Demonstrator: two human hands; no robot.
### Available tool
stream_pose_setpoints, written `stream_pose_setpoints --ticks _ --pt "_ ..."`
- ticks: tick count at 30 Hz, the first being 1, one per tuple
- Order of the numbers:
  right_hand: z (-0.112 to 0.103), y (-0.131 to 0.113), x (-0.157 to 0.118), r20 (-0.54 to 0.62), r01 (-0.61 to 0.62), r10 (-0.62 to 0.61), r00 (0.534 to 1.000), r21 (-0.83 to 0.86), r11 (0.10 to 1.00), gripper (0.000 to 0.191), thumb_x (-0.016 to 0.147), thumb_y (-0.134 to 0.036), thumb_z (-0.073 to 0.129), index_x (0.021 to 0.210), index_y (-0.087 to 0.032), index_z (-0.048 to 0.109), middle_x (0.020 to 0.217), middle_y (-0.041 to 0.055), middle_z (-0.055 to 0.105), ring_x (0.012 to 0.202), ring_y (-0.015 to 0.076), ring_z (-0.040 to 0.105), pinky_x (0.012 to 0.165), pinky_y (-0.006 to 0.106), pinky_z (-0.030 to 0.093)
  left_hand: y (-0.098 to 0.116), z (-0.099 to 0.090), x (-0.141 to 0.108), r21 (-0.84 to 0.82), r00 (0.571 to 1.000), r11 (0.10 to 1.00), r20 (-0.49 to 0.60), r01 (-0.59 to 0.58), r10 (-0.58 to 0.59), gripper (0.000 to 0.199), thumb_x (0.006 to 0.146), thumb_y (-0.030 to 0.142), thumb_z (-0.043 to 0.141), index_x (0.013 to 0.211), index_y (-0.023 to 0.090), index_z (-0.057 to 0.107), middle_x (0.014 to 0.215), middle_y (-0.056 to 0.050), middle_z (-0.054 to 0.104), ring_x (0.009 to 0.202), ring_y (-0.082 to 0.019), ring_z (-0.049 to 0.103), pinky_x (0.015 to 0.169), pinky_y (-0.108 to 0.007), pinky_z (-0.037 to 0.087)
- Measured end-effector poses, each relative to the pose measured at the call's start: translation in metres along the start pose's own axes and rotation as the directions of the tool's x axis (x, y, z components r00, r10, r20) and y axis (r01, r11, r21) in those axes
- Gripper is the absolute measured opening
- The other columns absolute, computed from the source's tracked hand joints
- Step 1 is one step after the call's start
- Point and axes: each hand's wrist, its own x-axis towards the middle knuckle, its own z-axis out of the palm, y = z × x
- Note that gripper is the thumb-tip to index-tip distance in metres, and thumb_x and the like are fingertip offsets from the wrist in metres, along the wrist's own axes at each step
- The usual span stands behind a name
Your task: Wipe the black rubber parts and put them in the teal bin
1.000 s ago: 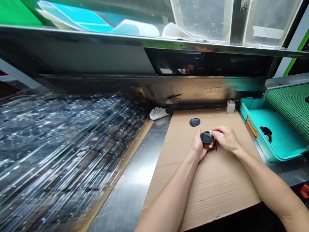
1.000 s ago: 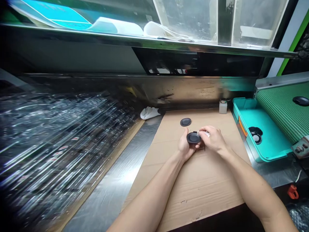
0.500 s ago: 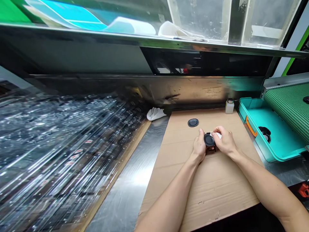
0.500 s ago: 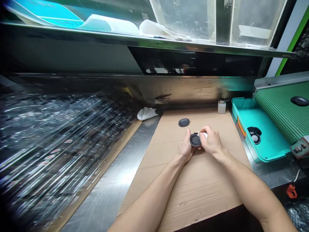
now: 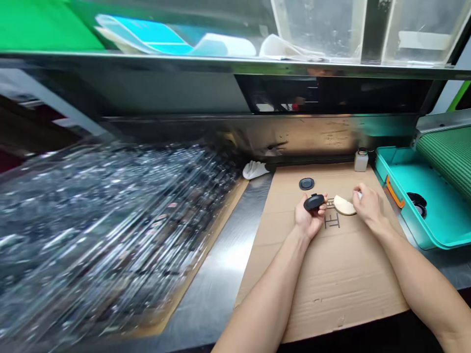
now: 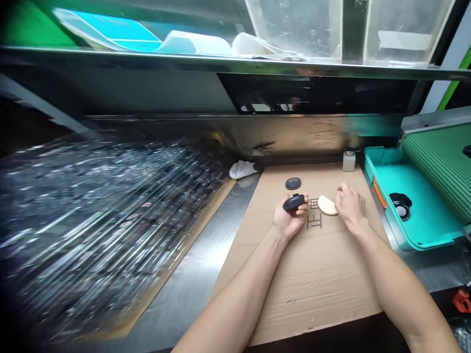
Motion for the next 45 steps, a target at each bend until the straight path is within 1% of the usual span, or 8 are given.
stream_pose_setpoints --ticks 4,10,16,20,23,32,40,45 --pt "-0.007 -0.009 -0.006 0.053 0.117 -0.106 0.993 -0.29 0.95 0.029 0.1 -0.034 0.048 0.099 -0.016 0.071 0.102 0.0163 0.071 0.104 0.0316 0.058 0.089 0.042 0.038 0.014 -0.005 -0.003 -0.186 0.997 0.98 0.04 0.073 -0.067 0.051 0.105 0.043 0.027 0.109 0.007 0.063 0.076 -0.008 0.059 0.05 -0.008 0.05 0.036 -0.014 0.042" --pt "0.003 -0.027 -0.023 0.251 0.411 -0.377 0.891 -0.093 0.907 0.028 0.1 -0.041 0.053 0.119 -0.027 0.068 0.116 0.0097 0.067 0.108 0.0259 0.056 0.091 0.036 0.041 0.014 -0.005 0.001 -0.018 0.996 0.997 0.04 -0.076 0.077 0.061 0.104 0.053 0.025 0.104 0.007 0.065 0.077 -0.01 0.064 0.053 -0.01 0.056 0.042 -0.018 0.048" --pt "0.011 -0.027 -0.014 -0.019 0.201 -0.206 0.978 0.313 0.928 0.041 0.094 -0.039 0.061 0.13 -0.019 0.064 0.12 0.0122 0.068 0.109 0.0251 0.06 0.097 0.037 0.046 -0.004 -0.008 0.014 0.217 0.949 0.924 0.047 -0.315 0.313 0.061 0.1 0.064 0.034 0.107 0.011 0.064 0.094 -0.014 0.073 0.07 -0.017 0.07 0.061 -0.026 0.058" --pt "0.018 -0.046 -0.029 -0.1 0.229 -0.207 0.973 0.477 0.849 0.039 0.09 -0.04 0.062 0.124 -0.022 0.069 0.122 0.0109 0.067 0.108 0.0256 0.061 0.098 0.04 0.049 -0.018 -0.005 0.015 0.187 0.971 0.954 0.097 -0.233 0.218 0.039 0.102 0.048 0.045 0.111 0.016 0.064 0.107 -0.012 0.074 0.096 -0.022 0.072 0.089 -0.038 0.058" --pt "0.024 -0.055 -0.04 -0.103 0.367 -0.359 0.928 0.428 0.826 0.034 0.091 -0.035 0.061 0.122 -0.024 0.072 0.126 0.0111 0.063 0.111 0.0262 0.057 0.099 0.04 0.047 -0.018 -0.005 0.011 0.164 0.984 0.982 0.164 -0.092 0.065 0.037 0.102 0.044 0.043 0.117 0.018 0.064 0.119 -0.014 0.072 0.11 -0.026 0.069 0.101 -0.046 0.053" --pt "0.026 -0.045 -0.032 -0.005 0.434 -0.447 0.894 0.249 0.866 0.034 0.098 -0.034 0.053 0.126 -0.026 0.07 0.129 0.0106 0.06 0.111 0.0259 0.051 0.098 0.037 0.045 -0.008 -0.013 0.015 0.156 0.984 0.986 0.177 -0.053 0.025 0.038 0.102 0.038 0.039 0.106 0.013 0.068 0.112 -0.016 0.073 0.111 -0.027 0.068 0.101 -0.047 0.054" --pt "0.024 -0.019 -0.02 0.102 0.238 -0.238 0.966 0.015 0.971 0.028 0.096 -0.031 0.055 0.116 -0.024 0.072 0.122 0.0135 0.062 0.111 0.0295 0.05 0.097 0.039 0.042 0.013 -0.017 0.01 0.159 0.988 0.983 0.143 -0.089 0.066 0.033 0.101 0.036 0.041 0.109 0.014 0.065 0.11 -0.016 0.072 0.099 -0.025 0.072 0.086 -0.041 0.058" --pt "0.027 -0.023 -0.025 0.103 0.235 -0.235 0.966 0.019 0.972 0.027 0.096 -0.034 0.055 0.119 -0.025 0.068 0.12 0.012 0.064 0.108 0.0285 0.051 0.095 0.037 0.041 -0.003 -0.005 0.002 0.411 0.9 0.8 0.182 -0.436 0.397 0.042 0.083 0.031 0.075 0.12 0.017 0.062 0.113 -0.013 0.071 0.107 -0.024 0.068 0.092 -0.033 0.053"
